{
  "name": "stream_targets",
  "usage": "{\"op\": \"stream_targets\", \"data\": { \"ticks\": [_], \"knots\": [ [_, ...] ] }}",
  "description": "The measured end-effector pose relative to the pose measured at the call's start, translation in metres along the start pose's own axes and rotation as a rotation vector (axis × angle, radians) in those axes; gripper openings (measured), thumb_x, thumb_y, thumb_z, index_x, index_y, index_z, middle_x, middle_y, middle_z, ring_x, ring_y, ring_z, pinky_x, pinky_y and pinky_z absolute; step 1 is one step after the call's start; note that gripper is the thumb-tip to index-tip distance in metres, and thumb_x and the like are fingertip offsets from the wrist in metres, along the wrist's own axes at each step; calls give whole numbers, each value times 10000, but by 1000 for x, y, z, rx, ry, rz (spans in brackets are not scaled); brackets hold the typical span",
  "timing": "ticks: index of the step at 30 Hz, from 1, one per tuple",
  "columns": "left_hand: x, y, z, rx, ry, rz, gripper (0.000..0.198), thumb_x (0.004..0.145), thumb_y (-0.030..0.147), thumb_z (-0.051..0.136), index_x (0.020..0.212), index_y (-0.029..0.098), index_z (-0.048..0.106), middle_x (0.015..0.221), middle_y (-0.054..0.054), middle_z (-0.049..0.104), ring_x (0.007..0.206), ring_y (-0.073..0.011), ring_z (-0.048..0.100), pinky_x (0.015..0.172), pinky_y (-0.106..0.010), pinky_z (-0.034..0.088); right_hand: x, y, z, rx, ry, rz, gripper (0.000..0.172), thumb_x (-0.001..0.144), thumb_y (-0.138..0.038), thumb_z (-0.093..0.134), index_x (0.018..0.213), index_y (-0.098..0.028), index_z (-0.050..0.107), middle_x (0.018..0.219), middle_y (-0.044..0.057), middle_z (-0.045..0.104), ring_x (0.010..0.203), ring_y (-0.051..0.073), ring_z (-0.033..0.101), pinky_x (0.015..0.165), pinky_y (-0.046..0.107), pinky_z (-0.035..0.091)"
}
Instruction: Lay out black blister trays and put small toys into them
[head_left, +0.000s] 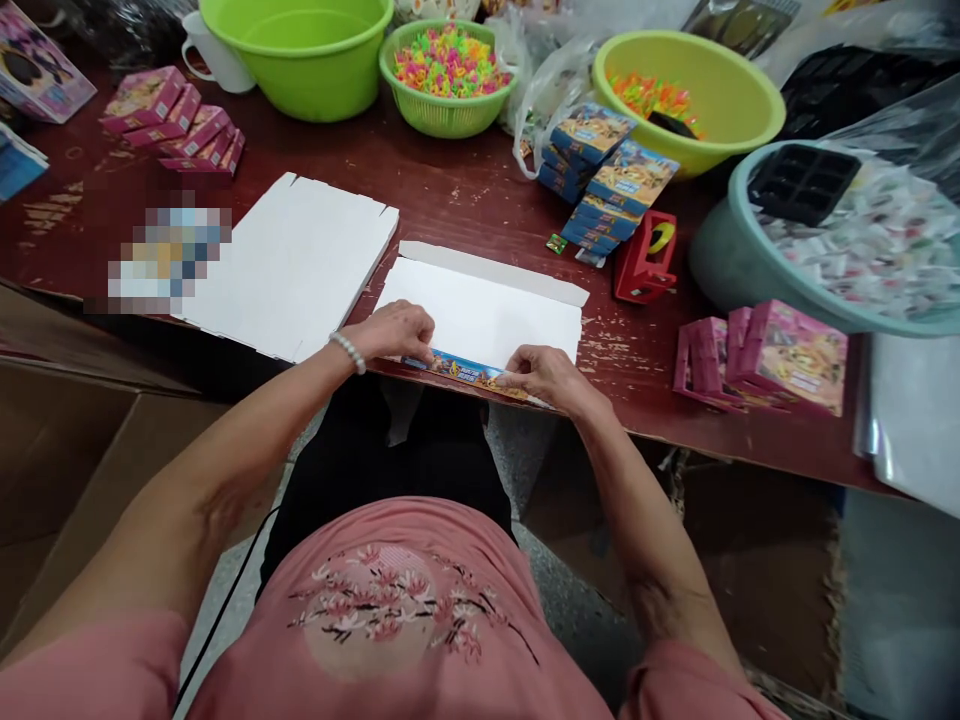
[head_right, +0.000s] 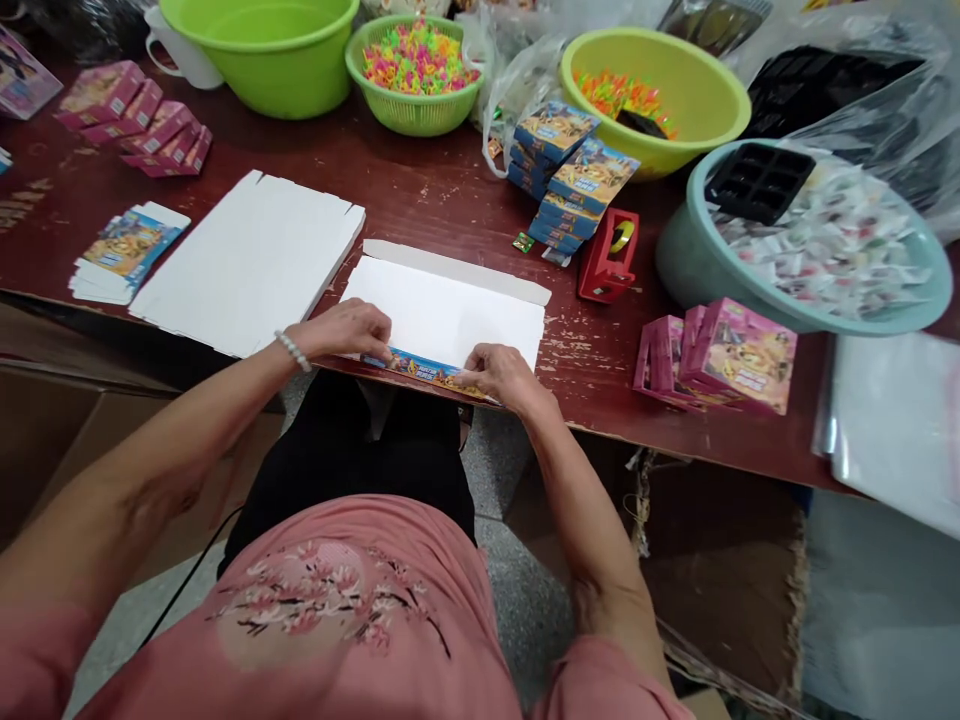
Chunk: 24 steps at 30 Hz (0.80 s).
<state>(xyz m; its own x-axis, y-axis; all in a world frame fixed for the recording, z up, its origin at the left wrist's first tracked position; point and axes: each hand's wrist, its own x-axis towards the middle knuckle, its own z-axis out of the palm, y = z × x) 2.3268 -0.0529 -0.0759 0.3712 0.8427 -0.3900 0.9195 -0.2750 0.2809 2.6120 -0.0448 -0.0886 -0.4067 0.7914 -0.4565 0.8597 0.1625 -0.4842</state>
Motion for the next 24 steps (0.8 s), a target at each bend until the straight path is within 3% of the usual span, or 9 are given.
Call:
{"op": "stream_targets", "data": {
  "ticks": [4, 8, 12, 15, 17, 19, 21, 24],
  "knots": [
    [42, -1, -18, 88, -108, -215, 448, 572, 482, 961, 844, 186, 763, 921, -104, 754, 888, -301, 686, 758, -372, 470, 8, -1, -5, -155, 111, 140, 258, 832, -435, 833, 918, -228, 705, 1022, 35, 719, 926, 223, 652, 705, 321, 403],
    [49, 1, -15, 61, -123, -269, 582, 512, 525, 978, 950, 214, 753, 1045, -103, 760, 974, -325, 693, 861, -417, 486, 11, -15, -3, -251, 115, 78, 354, 820, -409, 848, 1099, -253, 695, 1217, 77, 657, 1097, 271, 615, 807, 357, 455],
    [22, -13, -5, -37, 15, -180, 593, 600, 585, 910, 1025, 211, 734, 1115, -96, 748, 1030, -304, 678, 838, -363, 490, 24, -52, 19, -299, 139, -106, 435, 814, -420, 852, 1182, -256, 688, 1223, 88, 674, 1125, 291, 608, 797, 337, 445],
    [-7, -40, -2, -233, 179, -61, 445, 873, 579, 687, 1070, 183, 731, 1070, -76, 741, 955, -236, 681, 800, -313, 508, 24, -77, 41, -296, 164, -248, 209, 927, -348, 735, 1104, -240, 708, 1130, 71, 725, 1010, 250, 648, 716, 309, 389],
    [-28, -62, -1, -233, 357, -12, 340, 1007, 389, 518, 1127, 143, 720, 1095, -93, 731, 969, -211, 673, 846, -314, 525, 13, -81, 48, -301, 155, -321, 89, 970, -278, 673, 1040, -238, 712, 1110, 50, 741, 983, 224, 655, 716, 310, 365],
    [-50, -80, 0, -38, 479, 13, 354, 984, 137, 468, 1263, 126, 685, 1258, -130, 700, 1155, -237, 637, 990, -373, 509, -3, -76, 47, -329, 179, -415, 49, 983, -250, 663, 995, -231, 707, 1096, 38, 747, 993, 216, 647, 745, 324, 354],
    [-72, -90, 5, 206, 479, 16, 597, 871, -26, 522, 1428, 170, 608, 1499, -161, 579, 1408, -331, 494, 1133, -523, 422, -22, -65, 42, -369, 259, -536, 62, 988, -256, 669, 951, -218, 703, 1026, 40, 752, 966, 217, 630, 768, 346, 339],
    [-100, -88, 16, 383, 443, 66, 831, 815, -50, 638, 1563, 271, 476, 1711, -152, 334, 1577, -445, 245, 1193, -701, 279, -44, -49, 32, -387, 428, -737, 144, 1021, -271, 619, 920, -221, 708, 930, 34, 760, 883, 210, 592, 789, 378, 313]
  ]
}}
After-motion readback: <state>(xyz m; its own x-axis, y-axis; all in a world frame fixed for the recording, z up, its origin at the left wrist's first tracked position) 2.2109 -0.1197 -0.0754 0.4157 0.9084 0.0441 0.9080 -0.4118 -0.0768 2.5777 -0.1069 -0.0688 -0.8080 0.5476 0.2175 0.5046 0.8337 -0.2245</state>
